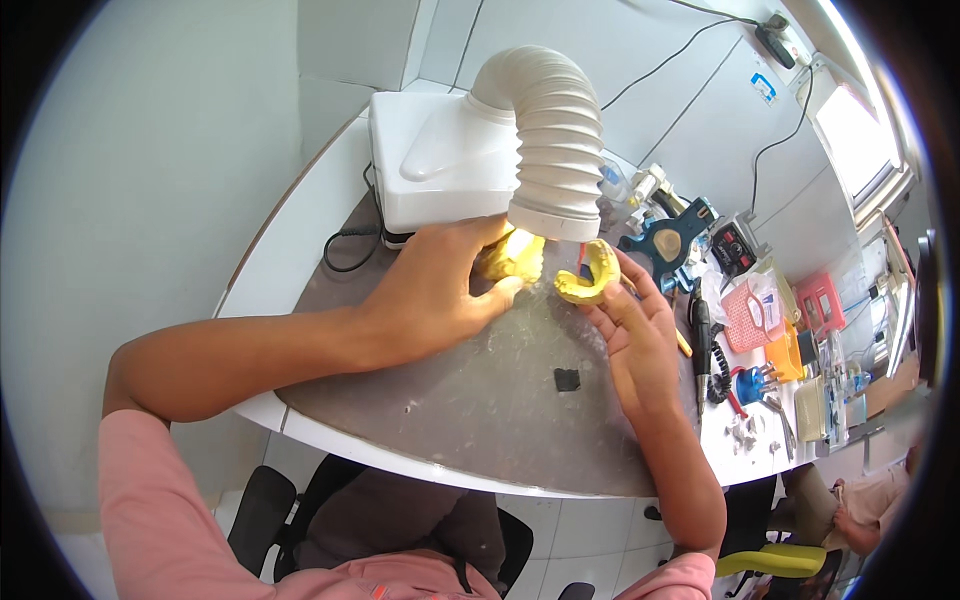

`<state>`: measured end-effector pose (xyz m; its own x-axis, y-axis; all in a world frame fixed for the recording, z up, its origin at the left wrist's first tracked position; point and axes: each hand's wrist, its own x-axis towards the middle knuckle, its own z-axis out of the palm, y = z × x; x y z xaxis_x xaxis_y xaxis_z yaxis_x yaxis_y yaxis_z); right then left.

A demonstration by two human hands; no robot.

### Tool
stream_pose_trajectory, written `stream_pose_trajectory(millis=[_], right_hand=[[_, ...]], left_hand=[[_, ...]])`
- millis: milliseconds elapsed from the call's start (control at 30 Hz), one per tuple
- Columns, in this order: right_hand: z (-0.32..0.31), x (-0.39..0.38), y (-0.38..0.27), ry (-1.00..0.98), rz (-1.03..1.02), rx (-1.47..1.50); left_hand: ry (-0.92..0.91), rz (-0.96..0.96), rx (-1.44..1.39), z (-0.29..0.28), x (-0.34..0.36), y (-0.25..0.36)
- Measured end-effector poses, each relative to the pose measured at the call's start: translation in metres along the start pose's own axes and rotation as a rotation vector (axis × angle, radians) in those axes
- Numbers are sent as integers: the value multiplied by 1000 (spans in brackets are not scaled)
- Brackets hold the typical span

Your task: The person refines a dental cast by using a rotary tool to grind down surfaces of a yellow plaster model, frequently fitting two parts of the cast together and using a piece of articulating paper between the teeth.

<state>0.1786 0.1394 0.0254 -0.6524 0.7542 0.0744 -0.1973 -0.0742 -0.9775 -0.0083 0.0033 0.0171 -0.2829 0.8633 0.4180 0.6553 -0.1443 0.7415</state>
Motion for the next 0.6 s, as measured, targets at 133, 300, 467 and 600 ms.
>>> stream_pose_trajectory(millis=[133,300,467,600], right_hand=[[-14,8,-10,13,-9,37],[-27,13,-14,100,-73,61],[-42,19,-20,190,-51,193],[-48,21,-23,231,-38,240]], left_hand=[[-34,181,141,4,-7,-5],[-133,321,298,13,-3,-15],[-79,459,259,20,0,-18],[-153,424,331,17,4,-14]])
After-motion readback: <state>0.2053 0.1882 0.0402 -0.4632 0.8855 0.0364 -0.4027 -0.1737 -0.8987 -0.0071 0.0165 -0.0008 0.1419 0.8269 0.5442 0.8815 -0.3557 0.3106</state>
